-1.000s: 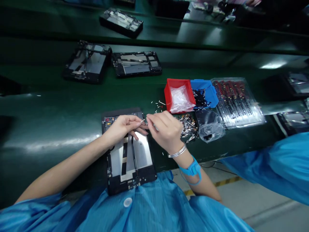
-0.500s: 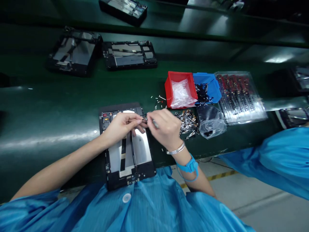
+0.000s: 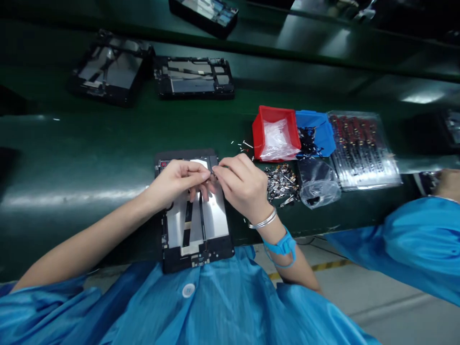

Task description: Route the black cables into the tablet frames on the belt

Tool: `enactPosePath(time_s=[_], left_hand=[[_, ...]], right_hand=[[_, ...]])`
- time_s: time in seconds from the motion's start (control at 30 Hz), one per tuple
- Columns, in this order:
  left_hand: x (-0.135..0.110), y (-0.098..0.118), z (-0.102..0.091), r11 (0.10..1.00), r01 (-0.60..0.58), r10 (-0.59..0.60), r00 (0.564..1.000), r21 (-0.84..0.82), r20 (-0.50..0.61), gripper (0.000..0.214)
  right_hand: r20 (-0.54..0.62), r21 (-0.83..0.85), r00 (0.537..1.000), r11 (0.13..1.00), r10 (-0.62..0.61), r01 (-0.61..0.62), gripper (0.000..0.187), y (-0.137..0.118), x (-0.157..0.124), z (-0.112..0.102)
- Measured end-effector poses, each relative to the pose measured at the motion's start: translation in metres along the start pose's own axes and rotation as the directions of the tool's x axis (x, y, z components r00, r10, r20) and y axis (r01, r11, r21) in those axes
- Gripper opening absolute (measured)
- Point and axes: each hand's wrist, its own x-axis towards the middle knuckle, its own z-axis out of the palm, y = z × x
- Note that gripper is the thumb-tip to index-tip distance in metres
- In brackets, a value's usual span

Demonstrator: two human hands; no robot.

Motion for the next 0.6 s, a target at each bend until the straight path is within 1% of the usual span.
enactPosePath(time_s=[0.03, 0.07, 0.1, 0.13, 0.17, 0.2, 0.23, 0.27, 0.3, 0.33, 0.37, 0.4, 0.43, 0.47, 0.53, 0.6], left_hand=[[-0.009, 0.002, -0.005, 0.999, -0.031, 0.032, 0.999, 0.036, -0.016, 0.023], [-0.021, 0.004, -0.011, 0.994, -0.065, 0.071, 0.996, 0.090, -0.059, 0.024], [-0.033, 0.003, -0.017, 0.981, -0.100, 0.122, 0.984, 0.168, -0.131, 0.025], [-0.047, 0.001, -0.024, 0.954, -0.128, 0.191, 0.956, 0.272, -0.221, 0.025], [-0.061, -0.003, -0.031, 0.908, -0.138, 0.273, 0.911, 0.396, -0.309, 0.023], [-0.075, -0.010, -0.038, 0.840, -0.126, 0.361, 0.857, 0.528, -0.369, 0.021], [-0.088, -0.019, -0.044, 0.751, -0.110, 0.452, 0.804, 0.651, -0.387, 0.019], [-0.099, -0.029, -0.049, 0.649, -0.100, 0.535, 0.764, 0.754, -0.360, 0.017], [-0.109, -0.040, -0.053, 0.543, -0.105, 0.601, 0.741, 0.833, -0.299, 0.017], [-0.116, -0.051, -0.056, 0.446, -0.125, 0.643, 0.734, 0.886, -0.220, 0.018], [-0.122, -0.061, -0.057, 0.367, -0.153, 0.663, 0.735, 0.917, -0.143, 0.021], [-0.127, -0.070, -0.057, 0.306, -0.182, 0.668, 0.740, 0.934, -0.075, 0.024], [-0.130, -0.077, -0.057, 0.260, -0.201, 0.662, 0.750, 0.944, -0.023, 0.027], [-0.132, -0.083, -0.055, 0.224, -0.213, 0.649, 0.760, 0.951, 0.017, 0.030], [-0.135, -0.089, -0.051, 0.172, -0.225, 0.628, 0.775, 0.959, 0.069, 0.032], [-0.137, -0.092, -0.049, 0.136, -0.233, 0.613, 0.783, 0.963, 0.103, 0.032]], right_hand=[[-0.019, 0.064, 1.000, 0.998, 0.020, -0.018, 0.017, -0.005, 0.003, 0.002], [-0.037, 0.147, 0.998, 0.988, 0.056, -0.050, 0.016, -0.010, 0.005, 0.003], [-0.041, 0.243, 0.993, 0.965, 0.110, -0.097, 0.015, -0.014, 0.007, 0.005], [-0.020, 0.346, 0.984, 0.924, 0.180, -0.162, 0.014, -0.018, 0.009, 0.007], [0.032, 0.447, 0.967, 0.861, 0.255, -0.242, 0.012, -0.022, 0.011, 0.011], [0.118, 0.537, 0.940, 0.776, 0.320, -0.331, 0.010, -0.027, 0.012, 0.015], [0.228, 0.606, 0.904, 0.675, 0.362, -0.422, 0.008, -0.031, 0.013, 0.020], [0.348, 0.647, 0.859, 0.567, 0.376, -0.510, 0.007, -0.036, 0.013, 0.026], [0.462, 0.662, 0.808, 0.463, 0.367, -0.589, 0.007, -0.040, 0.013, 0.032], [0.558, 0.656, 0.754, 0.373, 0.346, -0.656, 0.009, -0.044, 0.012, 0.039], [0.631, 0.635, 0.704, 0.304, 0.326, -0.710, 0.011, -0.048, 0.011, 0.044], [0.678, 0.609, 0.663, 0.261, 0.318, -0.749, 0.013, -0.051, 0.010, 0.049], [0.701, 0.589, 0.636, 0.240, 0.323, -0.772, 0.014, -0.055, 0.009, 0.053], [0.707, 0.576, 0.622, 0.236, 0.337, -0.783, 0.013, -0.058, 0.008, 0.056], [0.691, 0.570, 0.623, 0.255, 0.366, -0.781, 0.013, -0.062, 0.006, 0.059], [0.663, 0.568, 0.641, 0.297, 0.387, -0.767, 0.012, -0.065, 0.005, 0.060]])
